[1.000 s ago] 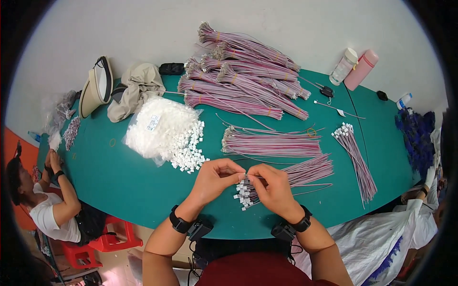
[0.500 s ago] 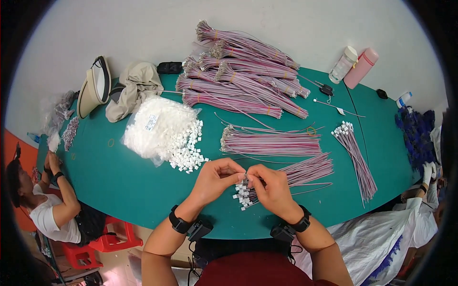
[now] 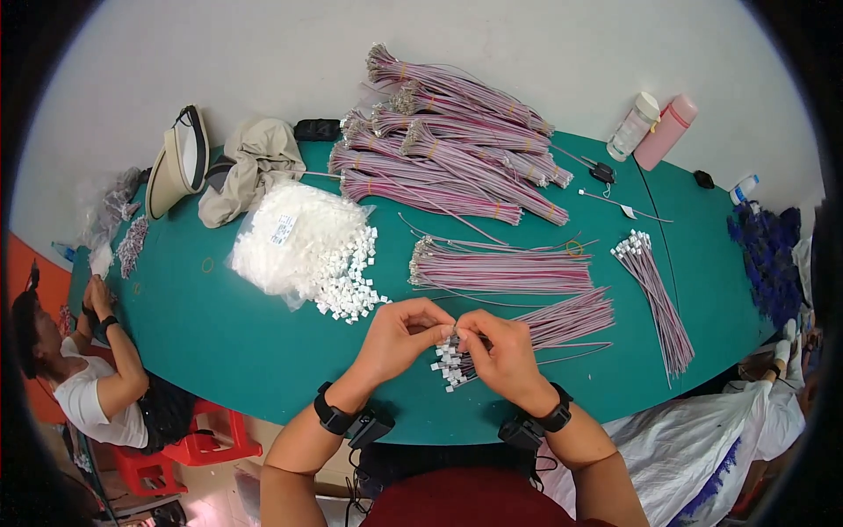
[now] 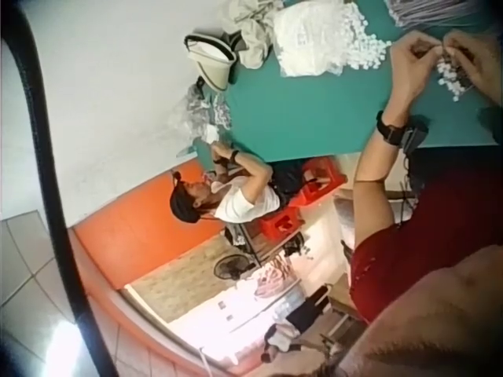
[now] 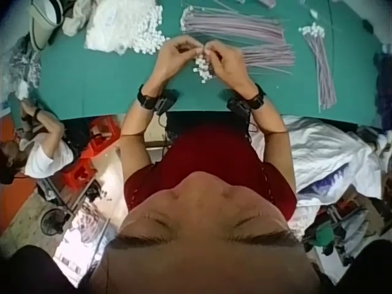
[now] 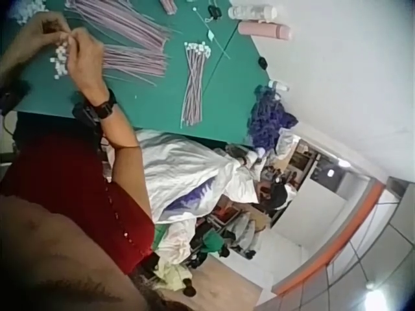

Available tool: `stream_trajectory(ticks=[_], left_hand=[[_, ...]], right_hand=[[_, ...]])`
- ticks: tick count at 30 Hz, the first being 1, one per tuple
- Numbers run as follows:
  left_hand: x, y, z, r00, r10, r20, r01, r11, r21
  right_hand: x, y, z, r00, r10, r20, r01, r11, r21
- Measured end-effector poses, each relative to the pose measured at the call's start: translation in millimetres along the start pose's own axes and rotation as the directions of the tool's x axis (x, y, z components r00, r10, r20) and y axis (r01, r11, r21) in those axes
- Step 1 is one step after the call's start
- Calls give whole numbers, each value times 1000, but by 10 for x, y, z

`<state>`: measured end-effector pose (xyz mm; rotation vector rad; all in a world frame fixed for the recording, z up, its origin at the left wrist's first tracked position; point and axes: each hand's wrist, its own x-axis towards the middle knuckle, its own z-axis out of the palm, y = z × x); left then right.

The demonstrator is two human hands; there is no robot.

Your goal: The person assembles electronic components by hand, picking up a wire and a connector, fitting the connector onto the end of the wire, and placing the completed assembly onto the table.

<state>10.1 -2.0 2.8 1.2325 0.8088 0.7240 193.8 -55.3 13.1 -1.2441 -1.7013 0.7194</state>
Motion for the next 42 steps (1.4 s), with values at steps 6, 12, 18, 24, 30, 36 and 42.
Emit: stream_trajectory(ticks=[6,12,18,24,30,36,42], left_hand=[[0,18,7,1000,-6,7,6,1000,13],[-13,-6,35,999,17,-29,-15,997,73],[-4,-13,10,1000,-7,-10,8,998,68],[-3,-19,18,1000,13,-16,-12,999,36],[8,15,5,1000,-1,-3,1,999,-54],[2,-12,8,1000,-1,-7,0,998,-61],[-13,-24,42,999,16,-42,-16,1000,1]], right_hand=[[10,-42,7,999,50,-20,-48,997,64],[-1,-7,3,999,45,-9,-45,998,41],[-4,21,12,999,40,-3,-40,999,27],[13,-8,-5,999,42,15,-43,999,25],[9,8,-41,996,93,3,-92,976,199],[30,-26,-50,993,114,-8,-111,979,169],[22,-48,-5,996,74,-42,-71,994,88]])
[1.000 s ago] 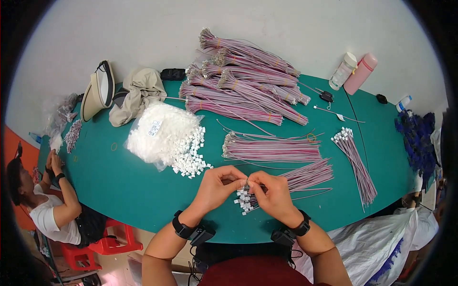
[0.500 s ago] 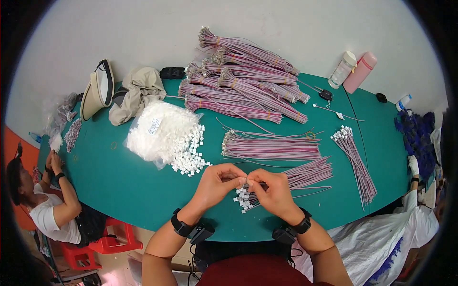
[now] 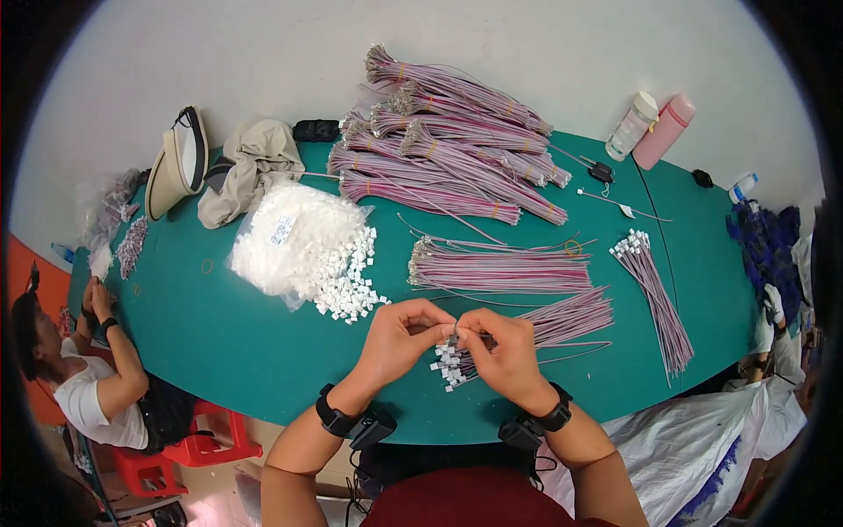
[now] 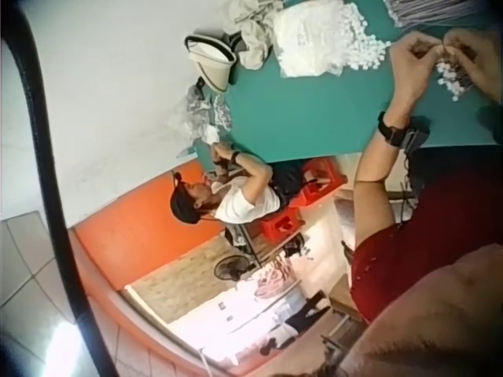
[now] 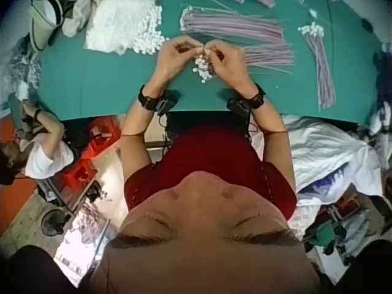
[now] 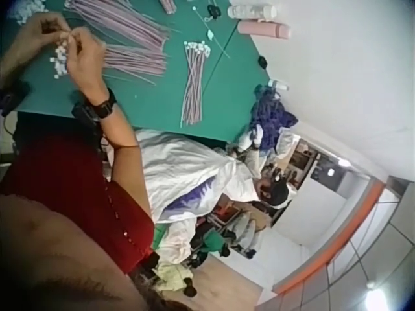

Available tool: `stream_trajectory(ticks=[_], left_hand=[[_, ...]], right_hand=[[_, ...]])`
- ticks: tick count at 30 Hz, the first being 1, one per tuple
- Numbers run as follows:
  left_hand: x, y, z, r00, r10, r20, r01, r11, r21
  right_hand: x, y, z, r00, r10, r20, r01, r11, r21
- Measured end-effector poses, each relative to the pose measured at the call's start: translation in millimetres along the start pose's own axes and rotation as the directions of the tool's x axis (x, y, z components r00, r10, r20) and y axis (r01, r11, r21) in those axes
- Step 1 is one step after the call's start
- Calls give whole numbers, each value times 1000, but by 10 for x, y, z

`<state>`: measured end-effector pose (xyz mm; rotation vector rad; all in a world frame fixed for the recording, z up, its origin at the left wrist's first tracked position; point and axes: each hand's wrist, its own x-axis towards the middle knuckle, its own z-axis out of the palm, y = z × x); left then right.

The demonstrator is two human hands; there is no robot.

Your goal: The person assembles electronic components by hand, picking up a wire and a connector, fitting the connector onto the end of the wire, and placing the completed assembly onto the table.

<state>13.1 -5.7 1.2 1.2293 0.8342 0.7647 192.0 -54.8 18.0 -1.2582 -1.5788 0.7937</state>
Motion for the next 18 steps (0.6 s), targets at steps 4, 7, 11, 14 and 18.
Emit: stream_trajectory(ticks=[4,7,11,14,18], left_hand=[[4,3,0,1000,-11,-3,11,1000,22],[11,5,-2,1000,-17,13,17,1000,2],[18,38,-32,999,-36,39,39,996,-76],[16,58,-46,997,-68,35,72,989,-132],[21,55,-62,996,-66,64,75,986,-146]], right_hand=[[2,14,8,1000,-14,3,15,999,-30],[12,68,-40,1000,-12,22,12,1000,-4],[41,9,-87,991,107,84,-119,982,145],[39,15,-98,986,143,82,-155,974,167],[38,19,-84,987,143,76,-155,972,179]])
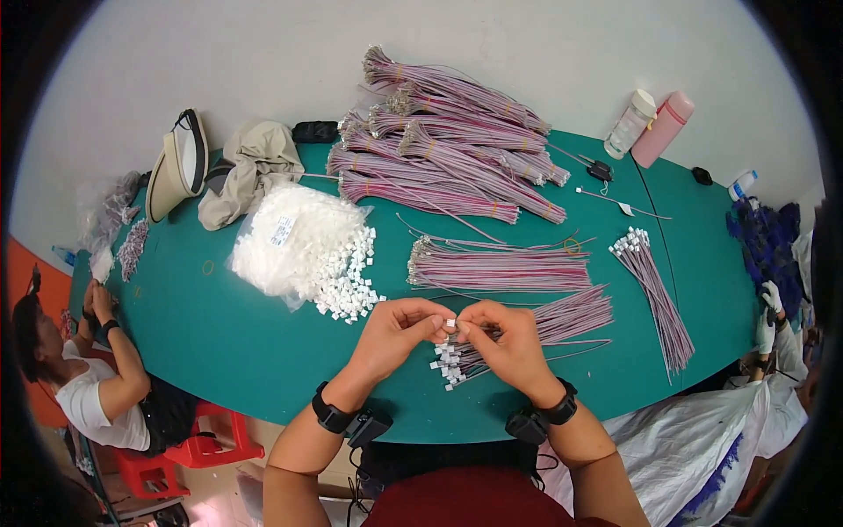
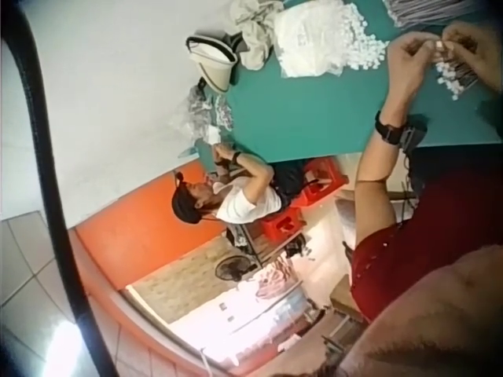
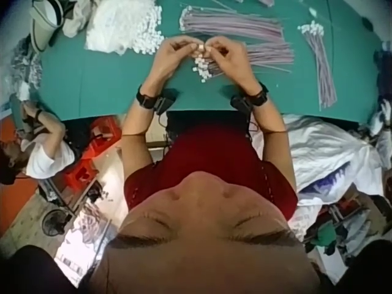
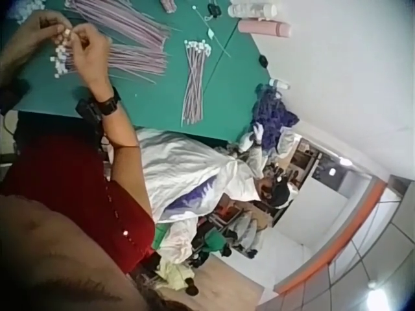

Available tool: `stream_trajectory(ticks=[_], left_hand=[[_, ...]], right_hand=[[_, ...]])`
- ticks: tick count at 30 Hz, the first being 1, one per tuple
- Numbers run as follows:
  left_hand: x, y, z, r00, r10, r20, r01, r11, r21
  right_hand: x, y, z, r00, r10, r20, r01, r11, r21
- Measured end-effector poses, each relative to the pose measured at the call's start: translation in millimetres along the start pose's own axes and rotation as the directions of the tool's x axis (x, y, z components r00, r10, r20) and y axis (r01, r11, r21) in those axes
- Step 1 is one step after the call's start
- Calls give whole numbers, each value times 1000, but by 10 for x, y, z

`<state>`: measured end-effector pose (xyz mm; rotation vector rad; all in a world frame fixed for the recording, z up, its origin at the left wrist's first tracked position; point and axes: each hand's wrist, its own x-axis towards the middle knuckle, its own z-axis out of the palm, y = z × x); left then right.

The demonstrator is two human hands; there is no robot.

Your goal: The person assembles electronic components by hand, picking up a wire and a connector, fitting the connector onto the end of the wire, and placing the completed assembly onto the table.

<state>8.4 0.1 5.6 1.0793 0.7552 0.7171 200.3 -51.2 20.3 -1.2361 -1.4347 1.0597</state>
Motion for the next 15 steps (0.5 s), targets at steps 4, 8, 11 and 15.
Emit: stream_trajectory(ticks=[4,8,11,15], left_hand=[[-21,28,8,1000,17,-14,-16,998,56],[-18,21,22,999,36,-19,-34,996,86],[-19,4,16,999,49,-23,-47,995,93],[-12,-23,27,998,59,-21,-57,994,93]], right_hand=[[-10,22,14,1000,-23,7,23,1000,-14],[-14,12,0,999,-31,24,32,999,-39],[-21,-17,-4,999,-34,27,36,998,-56],[-23,-22,11,998,-66,10,67,992,-110]])
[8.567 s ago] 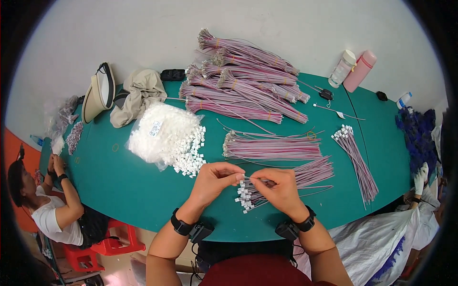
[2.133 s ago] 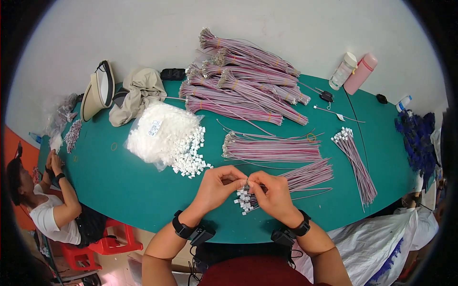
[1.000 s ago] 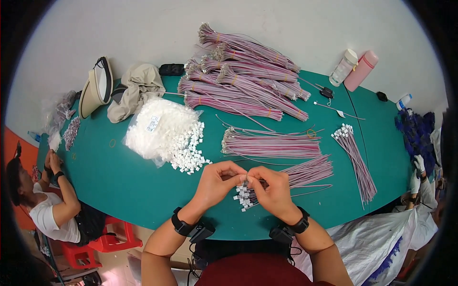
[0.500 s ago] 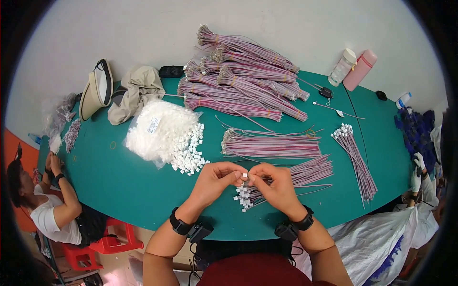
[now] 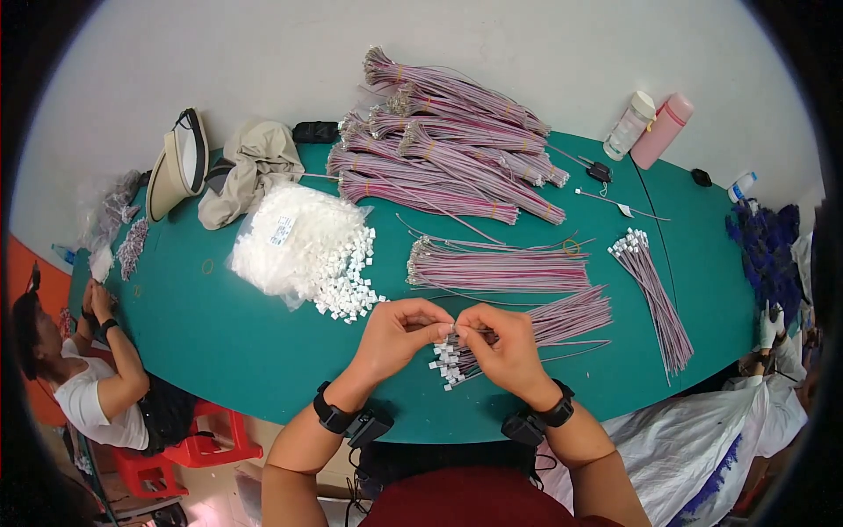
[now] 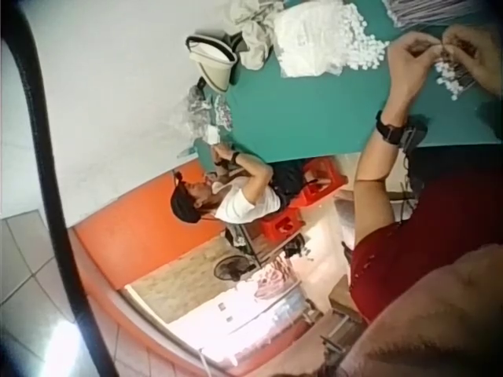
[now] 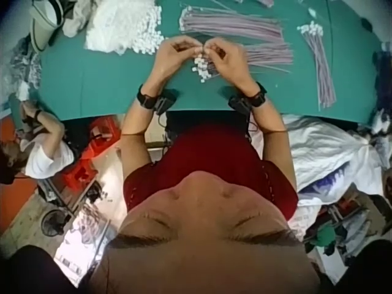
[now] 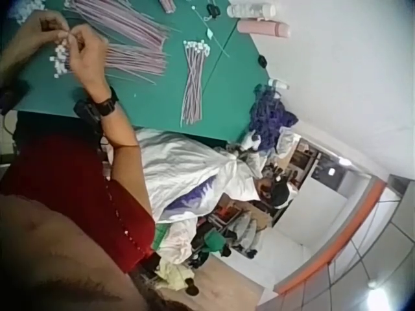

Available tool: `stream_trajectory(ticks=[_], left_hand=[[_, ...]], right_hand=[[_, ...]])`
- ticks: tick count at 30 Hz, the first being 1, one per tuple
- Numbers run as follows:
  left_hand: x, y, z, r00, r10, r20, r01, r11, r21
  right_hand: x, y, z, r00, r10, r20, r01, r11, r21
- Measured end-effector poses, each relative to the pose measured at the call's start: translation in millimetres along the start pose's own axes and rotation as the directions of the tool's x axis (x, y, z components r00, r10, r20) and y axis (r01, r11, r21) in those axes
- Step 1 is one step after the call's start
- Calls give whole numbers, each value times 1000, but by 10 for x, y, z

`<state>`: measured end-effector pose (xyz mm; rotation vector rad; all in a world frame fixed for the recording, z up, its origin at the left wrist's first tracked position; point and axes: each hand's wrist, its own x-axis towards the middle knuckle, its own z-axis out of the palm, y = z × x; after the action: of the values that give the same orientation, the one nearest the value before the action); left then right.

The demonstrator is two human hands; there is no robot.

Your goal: The person assembles electronic components by hand, picking up a wire and a connector, fitting the connector onto the end of the wire, and placing the completed assembly onto the table.

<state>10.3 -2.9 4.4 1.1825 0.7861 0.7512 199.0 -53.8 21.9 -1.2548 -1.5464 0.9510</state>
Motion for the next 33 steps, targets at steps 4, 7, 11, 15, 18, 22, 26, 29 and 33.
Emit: stream_trajectory(ticks=[4,7,11,15,18,22,26,29,33], left_hand=[[-9,-11,2,1000,-1,-11,2,1000,24],[-5,-7,40,999,-14,-43,16,998,60],[8,-30,24,999,-12,-53,14,999,40],[-7,8,35,998,-31,-47,30,1000,-9],[-9,9,21,999,-41,-36,41,999,-19],[-4,27,16,999,-39,-22,40,999,5],[-9,28,15,999,-28,-35,30,998,61],[-8,9,14,999,-5,-43,10,993,115],[4,7,28,999,-38,-39,45,979,201]], right_hand=[[-11,46,78,990,-127,-58,119,985,-125],[-24,64,114,953,-281,-112,250,940,-231],[5,62,91,986,-142,-88,128,980,-149],[23,70,5,998,-10,-56,12,999,37],[36,66,-1,998,56,-27,-53,995,86],[25,54,11,996,79,-41,-75,992,98],[27,73,42,997,69,-38,-65,993,95],[31,-12,-16,1000,25,17,-24,998,-55],[23,7,-87,998,27,58,-21,993,-112]])
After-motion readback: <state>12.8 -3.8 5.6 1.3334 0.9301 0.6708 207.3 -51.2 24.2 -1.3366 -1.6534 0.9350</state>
